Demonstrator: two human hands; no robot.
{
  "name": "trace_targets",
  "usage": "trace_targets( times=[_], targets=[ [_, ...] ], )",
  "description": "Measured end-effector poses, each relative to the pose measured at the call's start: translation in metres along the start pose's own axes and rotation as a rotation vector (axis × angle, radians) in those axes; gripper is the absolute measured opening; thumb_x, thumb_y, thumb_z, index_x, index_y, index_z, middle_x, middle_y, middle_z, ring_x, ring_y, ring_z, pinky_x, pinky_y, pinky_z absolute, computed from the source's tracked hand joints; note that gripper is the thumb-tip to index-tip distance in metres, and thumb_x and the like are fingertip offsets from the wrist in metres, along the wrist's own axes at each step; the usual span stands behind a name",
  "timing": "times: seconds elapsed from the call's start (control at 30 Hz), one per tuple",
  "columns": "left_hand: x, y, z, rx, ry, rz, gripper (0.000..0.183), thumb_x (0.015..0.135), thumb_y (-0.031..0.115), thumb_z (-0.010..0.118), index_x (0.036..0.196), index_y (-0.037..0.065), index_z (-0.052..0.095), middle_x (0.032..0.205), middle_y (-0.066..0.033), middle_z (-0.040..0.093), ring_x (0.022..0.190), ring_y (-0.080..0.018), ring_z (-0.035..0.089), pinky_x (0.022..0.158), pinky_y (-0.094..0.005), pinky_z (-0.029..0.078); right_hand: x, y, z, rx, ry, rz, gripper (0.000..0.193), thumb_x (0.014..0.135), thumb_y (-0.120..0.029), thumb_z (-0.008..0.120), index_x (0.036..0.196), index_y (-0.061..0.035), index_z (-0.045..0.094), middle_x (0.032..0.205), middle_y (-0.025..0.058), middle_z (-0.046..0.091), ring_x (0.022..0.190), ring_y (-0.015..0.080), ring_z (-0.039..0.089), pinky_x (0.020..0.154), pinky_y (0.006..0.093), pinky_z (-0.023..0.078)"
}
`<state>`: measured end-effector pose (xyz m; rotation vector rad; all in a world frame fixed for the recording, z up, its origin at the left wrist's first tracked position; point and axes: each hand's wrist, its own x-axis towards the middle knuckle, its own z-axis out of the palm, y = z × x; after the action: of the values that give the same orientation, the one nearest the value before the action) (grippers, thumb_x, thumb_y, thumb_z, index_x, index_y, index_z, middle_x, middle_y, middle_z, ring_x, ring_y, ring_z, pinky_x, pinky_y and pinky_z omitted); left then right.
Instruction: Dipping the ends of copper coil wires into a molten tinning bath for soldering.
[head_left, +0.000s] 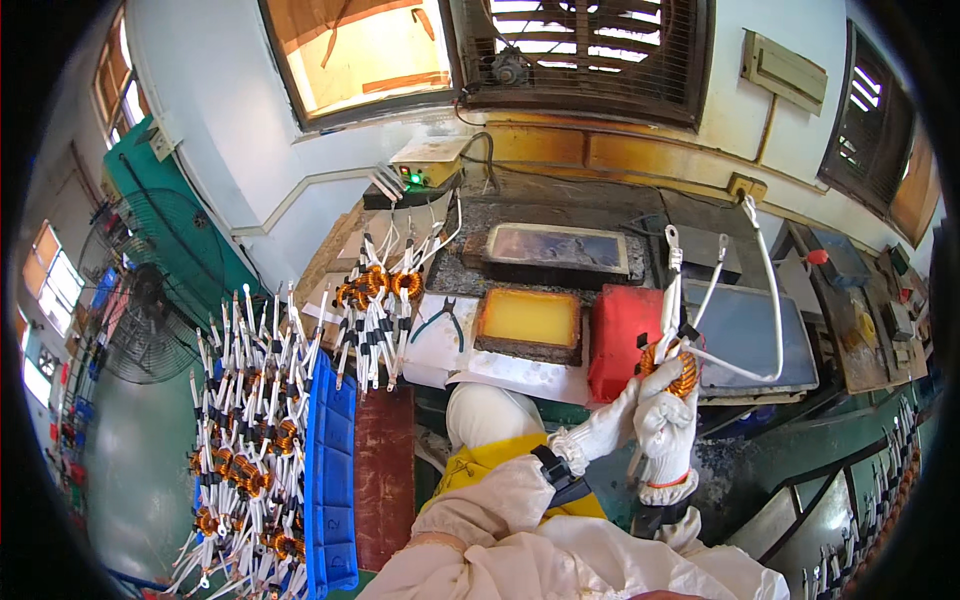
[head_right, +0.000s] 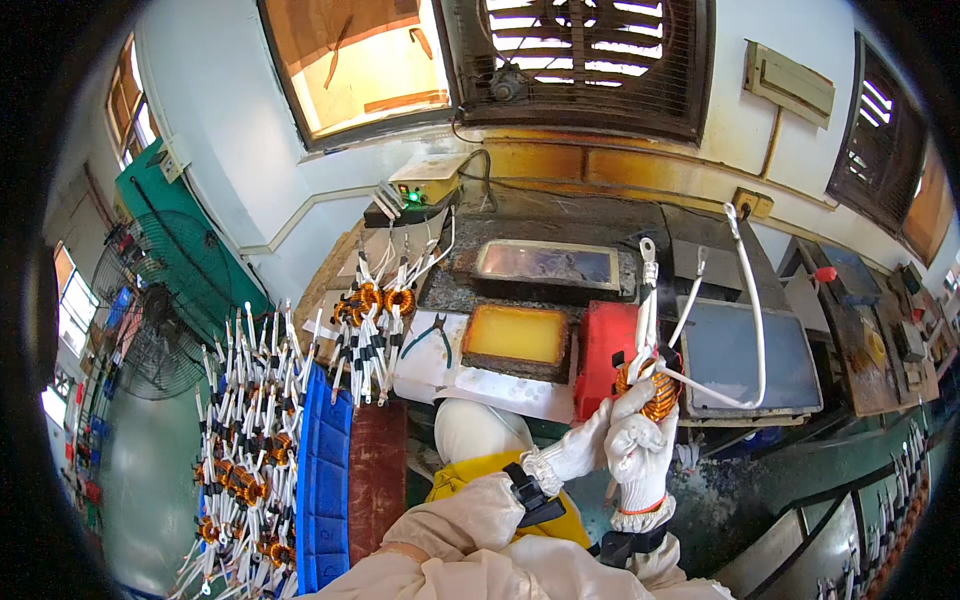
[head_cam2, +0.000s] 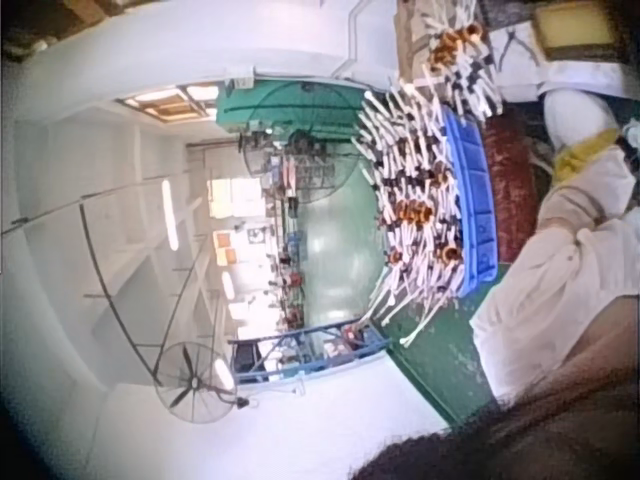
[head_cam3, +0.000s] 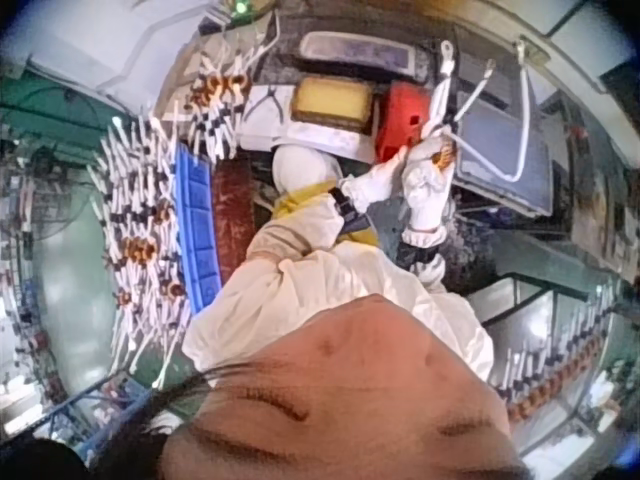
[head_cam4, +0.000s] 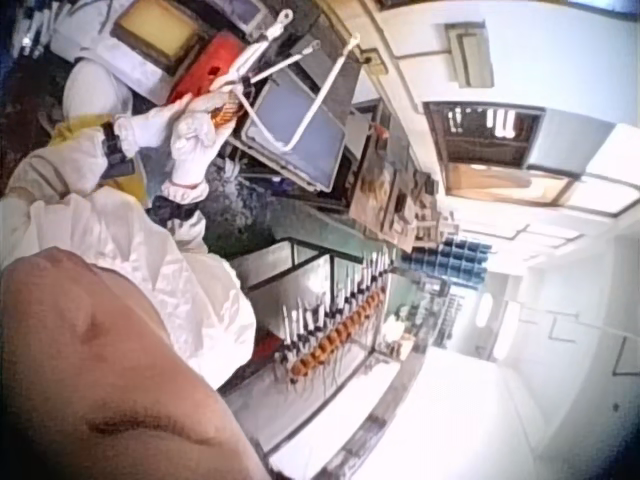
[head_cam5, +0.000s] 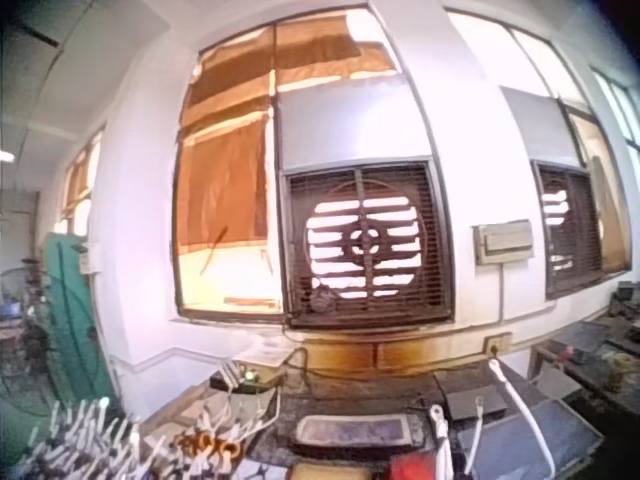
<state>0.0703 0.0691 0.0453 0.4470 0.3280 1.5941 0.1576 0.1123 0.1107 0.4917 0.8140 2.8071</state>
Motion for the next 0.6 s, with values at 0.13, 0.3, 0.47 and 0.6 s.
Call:
trace_targets(
  times=[0.13,0.3,0.47,0.6],
  targets=[
    [-0.007,0.012,0.022,0.009,-0.103,-0.037,0.059,0.092,0.047,0.034,0.133,0.004,0.031,0.129,-0.0078,0.043,0.115,-0.0189,0.044,0.100,-0.0325,0.033,-0.014,0.000,-0.012,0.098,-0.085,0.022,0.030,0.084,-0.029,0.058,0.109,-0.0121,0.055,0.093,-0.0062,0.056,0.050,0.0039,0.039,0.075,0.0323,0.040],
    [0.001,-0.013,-0.014,0.025,0.066,-0.104,0.048,0.092,0.039,0.041,0.125,0.005,0.043,0.116,-0.0095,0.054,0.101,-0.0188,0.054,0.091,-0.0323,0.043,-0.025,0.004,-0.017,0.165,-0.013,0.065,0.021,0.081,-0.033,0.061,0.085,-0.0137,0.056,0.060,-0.0092,0.046,0.044,0.0023,0.039,0.069,0.0264,0.038],
    [0.006,-0.028,-0.031,0.050,0.231,-0.146,0.042,0.090,0.034,0.045,0.121,0.006,0.047,0.111,-0.0078,0.057,0.097,-0.0182,0.057,0.088,-0.0314,0.045,-0.035,0.001,-0.015,0.128,0.132,-0.053,0.026,0.083,-0.037,0.059,0.085,-0.0118,0.055,0.062,-0.0051,0.048,0.039,0.0028,0.037,0.055,0.0205,0.036],
    [-0.003,-0.013,0.017,0.269,0.351,-0.001,0.039,0.088,0.032,0.051,0.119,0.008,0.048,0.101,-0.0040,0.057,0.089,-0.0122,0.055,0.081,-0.0270,0.045,-0.053,-0.011,-0.020,-0.202,0.246,-0.063,0.039,0.086,-0.048,0.049,0.086,-0.0093,0.054,0.065,0.0007,0.051,0.036,0.0038,0.033,0.041,0.0201,0.030]
  ],
)
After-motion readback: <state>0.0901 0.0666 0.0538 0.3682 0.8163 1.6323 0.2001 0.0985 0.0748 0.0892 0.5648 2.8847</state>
